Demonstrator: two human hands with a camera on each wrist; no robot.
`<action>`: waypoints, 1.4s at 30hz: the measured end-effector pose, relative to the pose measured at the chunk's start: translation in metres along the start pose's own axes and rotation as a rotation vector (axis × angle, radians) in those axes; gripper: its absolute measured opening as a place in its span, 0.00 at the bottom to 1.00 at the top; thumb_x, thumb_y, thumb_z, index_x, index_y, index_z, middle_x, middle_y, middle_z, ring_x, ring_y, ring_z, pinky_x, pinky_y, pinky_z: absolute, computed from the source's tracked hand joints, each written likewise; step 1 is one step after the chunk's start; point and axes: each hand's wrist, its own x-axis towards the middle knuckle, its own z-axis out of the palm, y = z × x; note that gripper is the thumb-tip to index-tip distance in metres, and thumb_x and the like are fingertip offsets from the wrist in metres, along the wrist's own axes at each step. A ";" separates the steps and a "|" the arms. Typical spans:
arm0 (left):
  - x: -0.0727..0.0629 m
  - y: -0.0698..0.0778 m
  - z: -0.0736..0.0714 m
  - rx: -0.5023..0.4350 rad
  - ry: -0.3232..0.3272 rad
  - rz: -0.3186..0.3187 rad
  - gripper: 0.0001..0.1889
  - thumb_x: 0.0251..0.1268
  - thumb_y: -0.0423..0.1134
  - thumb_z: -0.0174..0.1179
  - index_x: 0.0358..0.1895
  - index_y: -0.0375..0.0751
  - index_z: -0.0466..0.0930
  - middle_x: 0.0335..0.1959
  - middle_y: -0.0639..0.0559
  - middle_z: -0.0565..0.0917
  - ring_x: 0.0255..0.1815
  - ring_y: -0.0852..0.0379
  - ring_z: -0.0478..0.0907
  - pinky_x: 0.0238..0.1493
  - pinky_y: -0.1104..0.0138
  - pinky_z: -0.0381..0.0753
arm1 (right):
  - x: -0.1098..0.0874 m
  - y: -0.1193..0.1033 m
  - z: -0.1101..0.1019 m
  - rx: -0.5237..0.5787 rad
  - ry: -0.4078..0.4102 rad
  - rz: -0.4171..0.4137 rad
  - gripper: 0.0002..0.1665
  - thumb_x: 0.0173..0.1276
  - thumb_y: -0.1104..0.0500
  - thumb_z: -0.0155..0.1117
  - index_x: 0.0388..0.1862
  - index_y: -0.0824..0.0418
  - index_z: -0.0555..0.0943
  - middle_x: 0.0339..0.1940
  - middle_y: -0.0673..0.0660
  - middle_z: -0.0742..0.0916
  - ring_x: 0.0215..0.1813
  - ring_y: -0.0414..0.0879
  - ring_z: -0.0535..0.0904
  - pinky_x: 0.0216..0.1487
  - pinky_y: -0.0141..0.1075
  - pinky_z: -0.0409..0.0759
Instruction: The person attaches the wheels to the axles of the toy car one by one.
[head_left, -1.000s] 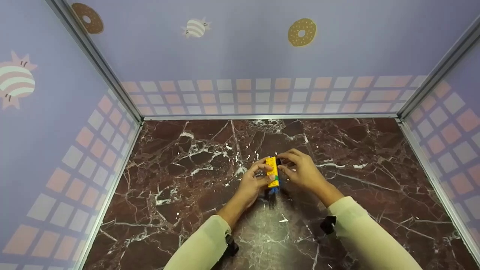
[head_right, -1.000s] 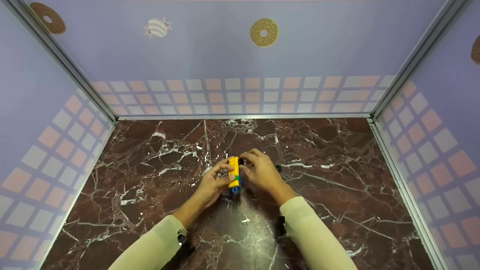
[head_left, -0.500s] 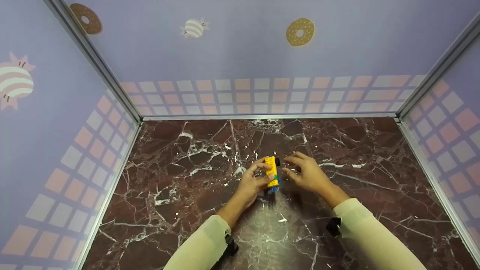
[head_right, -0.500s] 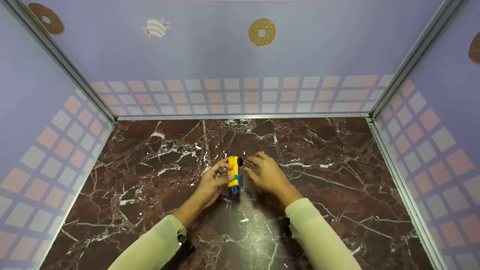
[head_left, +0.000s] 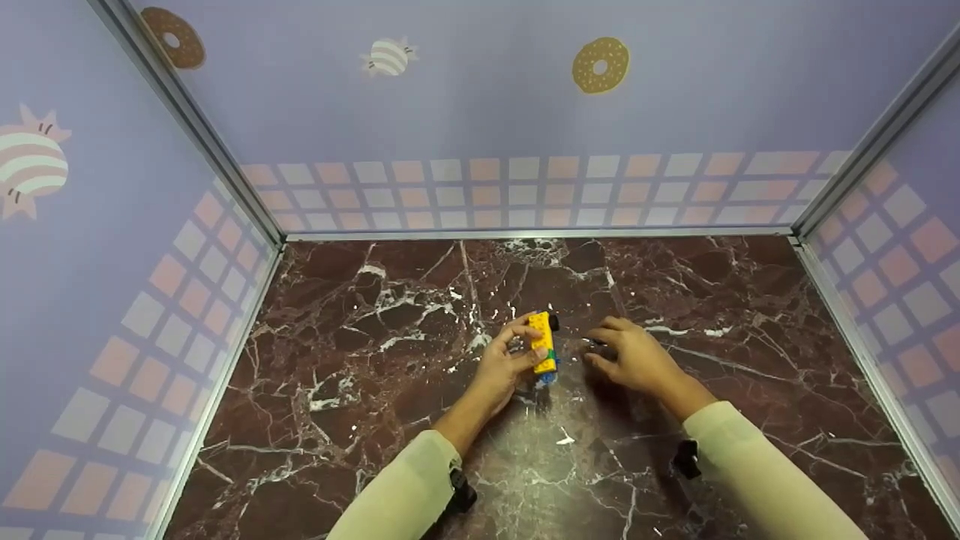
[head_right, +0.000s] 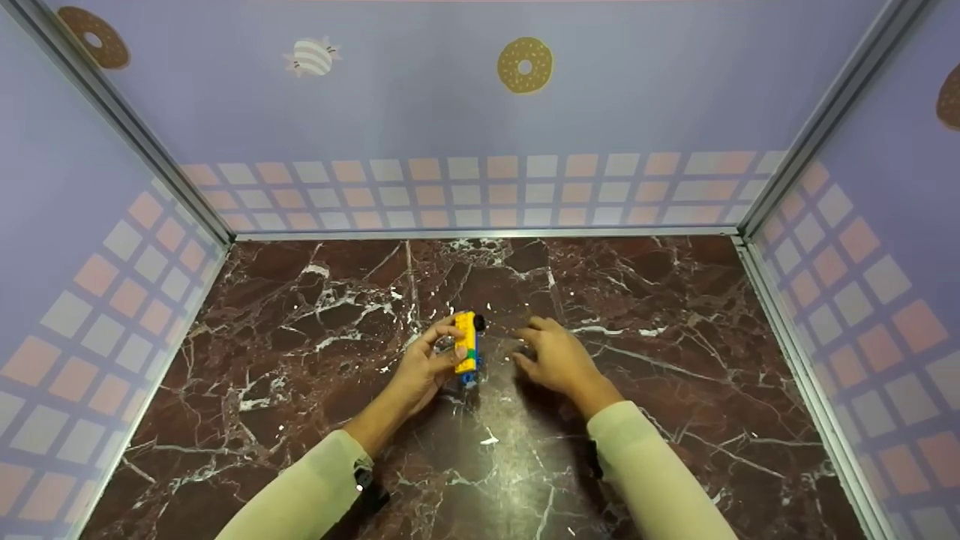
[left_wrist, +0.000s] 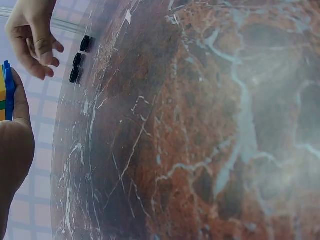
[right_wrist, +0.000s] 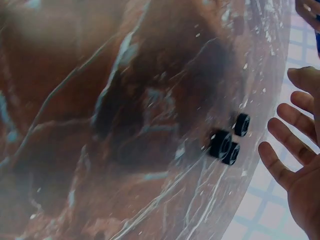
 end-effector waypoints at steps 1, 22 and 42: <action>0.000 0.000 0.000 -0.001 0.000 -0.001 0.13 0.71 0.20 0.66 0.54 0.23 0.78 0.88 0.38 0.62 0.54 0.52 0.88 0.52 0.66 0.95 | -0.002 0.002 0.000 -0.007 -0.002 -0.001 0.23 0.70 0.57 0.80 0.60 0.67 0.89 0.53 0.62 0.89 0.54 0.60 0.87 0.62 0.59 0.91; -0.002 -0.002 -0.004 -0.002 -0.002 0.008 0.08 0.73 0.21 0.66 0.48 0.33 0.81 0.88 0.36 0.60 0.51 0.52 0.87 0.48 0.69 0.94 | -0.030 0.027 0.002 -0.016 -0.019 0.013 0.20 0.68 0.59 0.81 0.56 0.64 0.91 0.53 0.63 0.88 0.54 0.63 0.87 0.57 0.62 0.90; -0.003 0.002 -0.008 -0.031 0.014 -0.013 0.08 0.73 0.21 0.65 0.48 0.35 0.82 0.88 0.38 0.60 0.52 0.54 0.88 0.53 0.65 0.95 | -0.033 0.032 0.005 -0.015 -0.046 0.077 0.16 0.71 0.69 0.76 0.56 0.64 0.91 0.51 0.65 0.85 0.55 0.66 0.85 0.61 0.63 0.90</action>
